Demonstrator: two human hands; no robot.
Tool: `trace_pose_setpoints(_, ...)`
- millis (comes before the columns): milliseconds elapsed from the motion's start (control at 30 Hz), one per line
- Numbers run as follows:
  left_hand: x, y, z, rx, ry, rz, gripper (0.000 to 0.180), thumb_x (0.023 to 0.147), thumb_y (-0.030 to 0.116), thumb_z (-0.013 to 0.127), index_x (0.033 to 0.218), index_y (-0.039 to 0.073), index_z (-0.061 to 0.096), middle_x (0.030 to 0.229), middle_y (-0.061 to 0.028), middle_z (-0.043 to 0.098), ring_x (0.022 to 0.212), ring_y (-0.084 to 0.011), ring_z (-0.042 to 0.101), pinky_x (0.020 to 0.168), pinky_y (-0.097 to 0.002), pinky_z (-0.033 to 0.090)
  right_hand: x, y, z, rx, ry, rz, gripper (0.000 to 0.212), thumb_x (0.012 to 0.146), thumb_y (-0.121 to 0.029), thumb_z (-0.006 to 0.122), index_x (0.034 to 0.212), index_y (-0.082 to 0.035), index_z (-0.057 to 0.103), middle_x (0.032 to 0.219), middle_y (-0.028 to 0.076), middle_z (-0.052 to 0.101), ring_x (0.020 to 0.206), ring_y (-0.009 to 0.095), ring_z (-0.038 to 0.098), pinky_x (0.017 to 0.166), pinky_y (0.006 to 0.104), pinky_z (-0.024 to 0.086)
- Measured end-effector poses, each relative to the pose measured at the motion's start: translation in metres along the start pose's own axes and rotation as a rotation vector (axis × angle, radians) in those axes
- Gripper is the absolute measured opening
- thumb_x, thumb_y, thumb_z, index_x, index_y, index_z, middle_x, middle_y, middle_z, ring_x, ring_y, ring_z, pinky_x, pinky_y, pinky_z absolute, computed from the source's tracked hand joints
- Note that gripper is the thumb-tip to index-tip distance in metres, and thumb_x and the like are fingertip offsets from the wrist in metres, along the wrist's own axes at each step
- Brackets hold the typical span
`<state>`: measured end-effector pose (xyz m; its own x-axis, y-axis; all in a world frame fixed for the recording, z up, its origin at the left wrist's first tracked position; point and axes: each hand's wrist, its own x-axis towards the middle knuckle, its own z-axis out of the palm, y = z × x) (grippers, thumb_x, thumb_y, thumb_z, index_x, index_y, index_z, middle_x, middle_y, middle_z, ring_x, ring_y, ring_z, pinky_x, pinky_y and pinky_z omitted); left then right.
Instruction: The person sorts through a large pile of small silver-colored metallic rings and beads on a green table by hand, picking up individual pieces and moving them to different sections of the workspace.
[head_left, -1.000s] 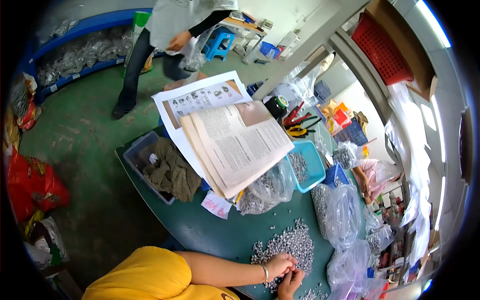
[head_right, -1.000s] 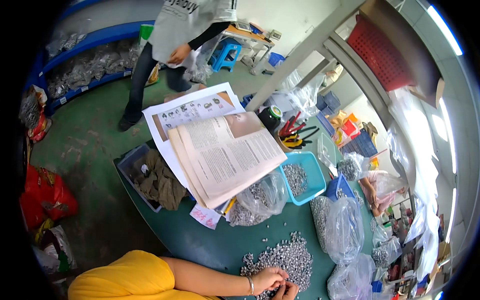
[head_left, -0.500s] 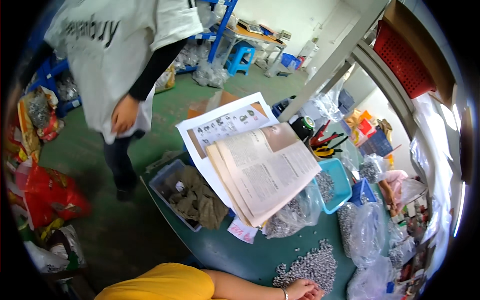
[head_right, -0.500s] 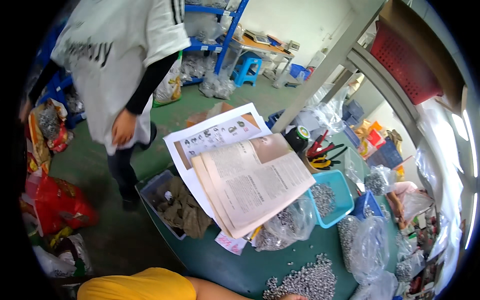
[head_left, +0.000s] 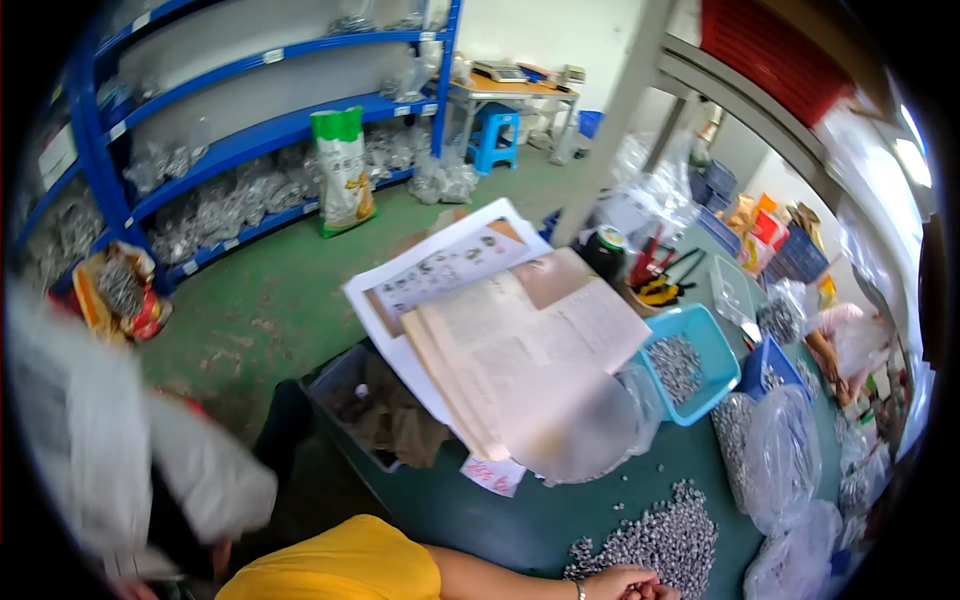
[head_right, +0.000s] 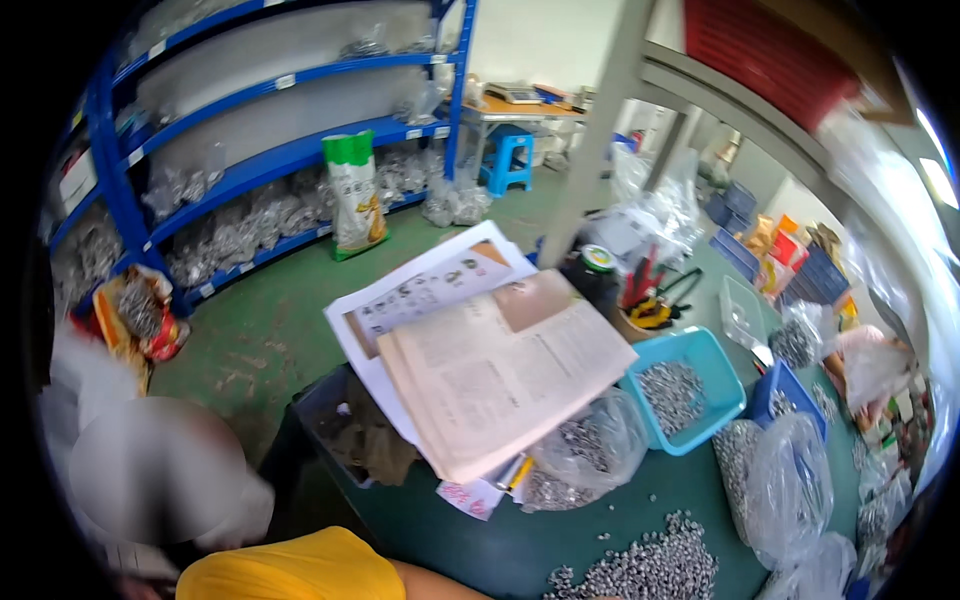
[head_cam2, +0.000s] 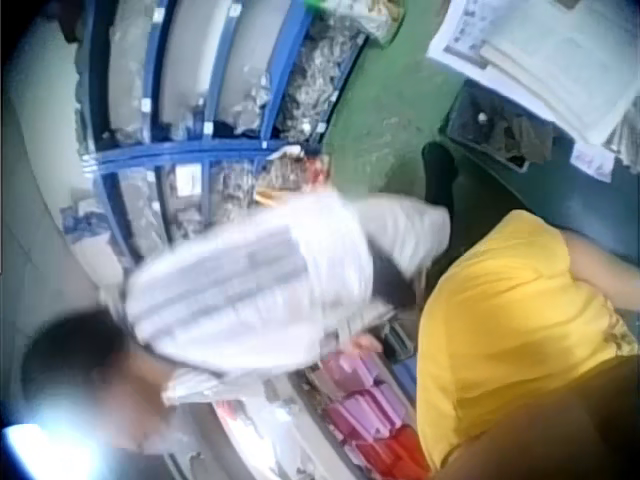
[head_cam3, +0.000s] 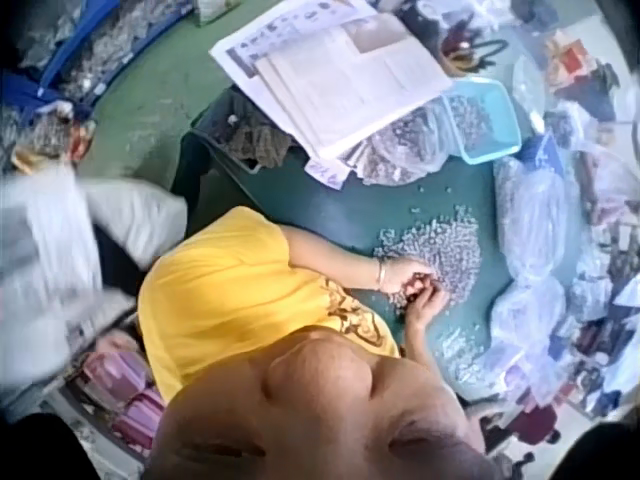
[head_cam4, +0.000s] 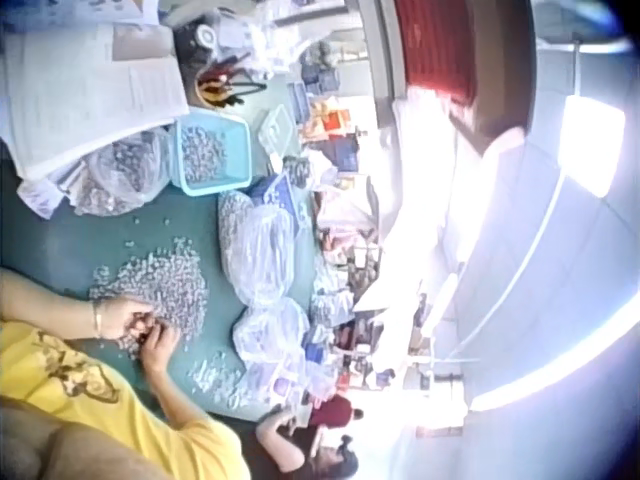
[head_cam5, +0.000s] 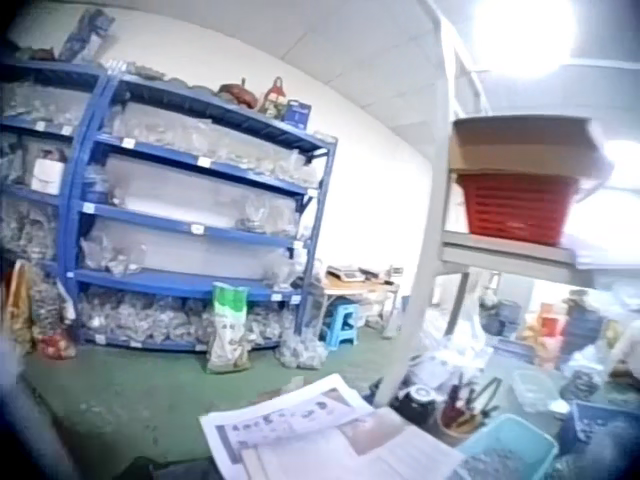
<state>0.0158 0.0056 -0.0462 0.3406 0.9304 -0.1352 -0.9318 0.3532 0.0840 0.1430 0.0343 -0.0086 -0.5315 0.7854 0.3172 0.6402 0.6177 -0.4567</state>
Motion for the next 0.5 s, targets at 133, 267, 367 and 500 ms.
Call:
trace_pose_setpoints(133, -0.012, 0.015, 0.004, -0.127, -0.047, -0.074, 0.029, 0.087, 0.028, 0.046, 0.072, 0.004, 0.054, 0.061, -0.0028, 0.049, 0.05, -0.0107, 0.042, 0.044, -0.0221, 0.032, 0.001, -0.006, -0.003, 0.004, -0.039, 0.065, 0.012, 0.081, -0.008, 0.046, 0.088, -0.001, 0.053, 0.085, 0.018, 0.05, 0.083, 0.033, 0.046, 0.075, 0.0411, 0.037)
trace_pose_setpoints(267, -0.019, 0.028, -0.008, -0.042, -0.126, 0.026, 0.019, 0.089, 0.018, 0.043, 0.095, 0.003, 0.053, 0.078, -0.0009, 0.05, 0.061, -0.0066, 0.044, 0.052, -0.0197, 0.036, 0.002, -0.001, -0.001, 0.009, -0.038, 0.003, 0.01, 0.08, -0.006, 0.046, 0.088, -0.002, 0.051, 0.084, 0.017, 0.05, 0.084, 0.035, 0.046, 0.076, 0.0427, 0.037)
trace_pose_setpoints(367, -0.024, 0.039, 0.005, 0.022, -0.075, -0.007, 0.022, 0.088, 0.024, 0.044, 0.09, 0.004, 0.053, 0.079, -0.0022, 0.047, 0.06, -0.0079, 0.036, 0.051, -0.0208, 0.03, 0.003, 0.002, -0.003, 0.039, 0.003, -0.038, 0.012, 0.076, -0.002, 0.05, 0.088, -0.003, 0.051, 0.083, 0.017, 0.05, 0.08, 0.035, 0.047, 0.072, 0.0425, 0.037)
trace_pose_setpoints(500, -0.026, 0.043, 0.016, 0.029, 0.02, -0.041, 0.024, 0.085, 0.024, 0.048, 0.092, 0.001, 0.053, 0.08, -0.0064, 0.05, 0.062, -0.0115, 0.042, 0.054, -0.0236, 0.034, 0.006, 0.012, 0.003, -0.034, 0.073, -0.073, 0.013, 0.071, 0.0, 0.056, 0.082, -0.005, 0.054, 0.083, 0.011, 0.052, 0.076, 0.027, 0.05, 0.068, 0.0363, 0.039)
